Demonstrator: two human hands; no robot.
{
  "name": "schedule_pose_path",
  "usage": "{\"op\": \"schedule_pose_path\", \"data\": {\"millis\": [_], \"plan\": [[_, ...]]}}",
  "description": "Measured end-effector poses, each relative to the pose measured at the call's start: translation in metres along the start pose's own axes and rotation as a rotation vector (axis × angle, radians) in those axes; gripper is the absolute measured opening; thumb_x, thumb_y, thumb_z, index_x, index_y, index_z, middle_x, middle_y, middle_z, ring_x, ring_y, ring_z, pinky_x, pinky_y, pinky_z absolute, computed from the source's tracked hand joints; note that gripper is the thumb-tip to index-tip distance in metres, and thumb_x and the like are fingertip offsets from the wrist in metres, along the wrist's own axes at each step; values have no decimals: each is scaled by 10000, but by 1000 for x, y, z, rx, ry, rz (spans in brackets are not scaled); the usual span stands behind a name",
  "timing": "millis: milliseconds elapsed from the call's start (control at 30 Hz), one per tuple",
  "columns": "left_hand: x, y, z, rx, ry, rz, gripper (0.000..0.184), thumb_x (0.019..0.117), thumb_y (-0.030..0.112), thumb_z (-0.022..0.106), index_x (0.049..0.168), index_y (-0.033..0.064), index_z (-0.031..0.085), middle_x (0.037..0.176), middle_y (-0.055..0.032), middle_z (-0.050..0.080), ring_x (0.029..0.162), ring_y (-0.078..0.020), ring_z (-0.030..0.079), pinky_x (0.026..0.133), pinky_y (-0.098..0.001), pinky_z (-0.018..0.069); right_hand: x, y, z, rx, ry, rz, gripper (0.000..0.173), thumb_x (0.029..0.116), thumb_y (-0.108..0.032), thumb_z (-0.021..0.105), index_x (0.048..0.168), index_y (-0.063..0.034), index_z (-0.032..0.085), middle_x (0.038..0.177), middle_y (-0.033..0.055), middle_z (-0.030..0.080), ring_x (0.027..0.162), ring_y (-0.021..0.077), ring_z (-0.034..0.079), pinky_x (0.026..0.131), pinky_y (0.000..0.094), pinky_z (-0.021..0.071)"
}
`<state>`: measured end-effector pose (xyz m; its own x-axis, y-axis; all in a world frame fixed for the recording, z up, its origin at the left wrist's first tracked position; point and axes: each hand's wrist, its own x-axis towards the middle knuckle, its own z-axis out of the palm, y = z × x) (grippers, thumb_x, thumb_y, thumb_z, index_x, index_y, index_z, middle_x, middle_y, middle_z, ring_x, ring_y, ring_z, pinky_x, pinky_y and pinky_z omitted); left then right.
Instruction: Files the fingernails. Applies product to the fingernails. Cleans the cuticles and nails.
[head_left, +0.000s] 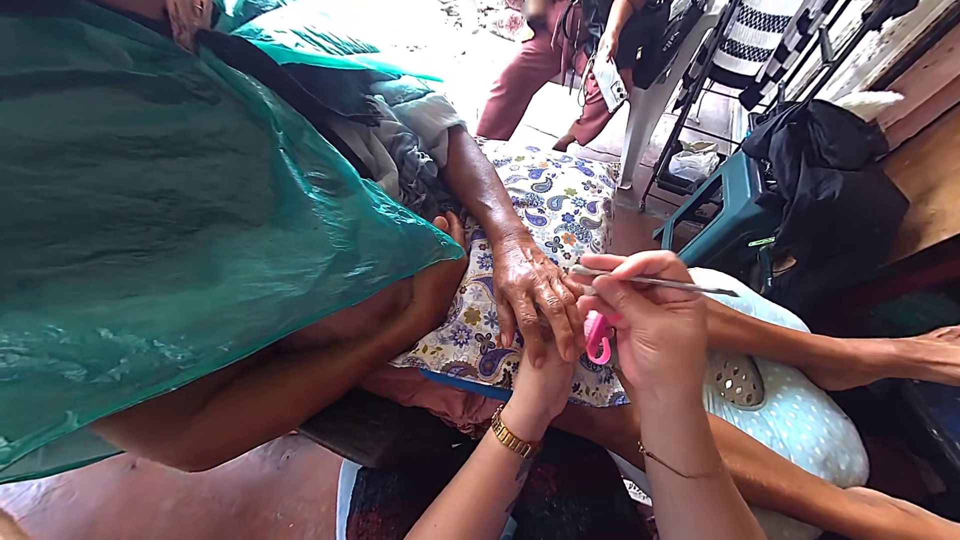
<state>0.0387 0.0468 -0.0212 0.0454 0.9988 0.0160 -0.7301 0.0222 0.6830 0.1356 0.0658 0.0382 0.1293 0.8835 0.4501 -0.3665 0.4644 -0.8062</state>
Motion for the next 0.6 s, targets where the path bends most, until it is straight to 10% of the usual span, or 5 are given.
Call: {"op": "schedule_pose_path", "data": {"millis": [167,333,467,600], "plan": [[8,2,5,-47,7,-35,151,1016,-10,493,1000,-10,643,910,-93,712,849,-150,714,842,-297,602,-2,6,-20,-75,153,-71,209,854,141,698,959,-37,730,1012,139,759,831,234,773,693,349,666],[8,1,4,-183,-48,37,271,978,-15,480,846,122,673,760,20,689,757,-45,682,769,-205,572,-7,7,-10,225,51,119,191,905,80,673,958,-95,728,1004,131,764,772,174,764,661,282,643],[13,5,0,-233,-58,-61,147,1004,-24,512,1001,-6,658,923,-119,729,854,-176,727,843,-310,601,9,6,-7,47,205,-61,188,919,109,651,994,-63,666,1019,156,758,823,237,776,665,334,660],[13,7,-2,-305,-93,-74,184,986,-10,524,935,56,689,914,-83,740,871,-137,729,823,-266,596,6,-1,-3,152,86,35,219,899,110,666,980,-92,689,1019,131,759,824,207,776,682,315,656]]}}
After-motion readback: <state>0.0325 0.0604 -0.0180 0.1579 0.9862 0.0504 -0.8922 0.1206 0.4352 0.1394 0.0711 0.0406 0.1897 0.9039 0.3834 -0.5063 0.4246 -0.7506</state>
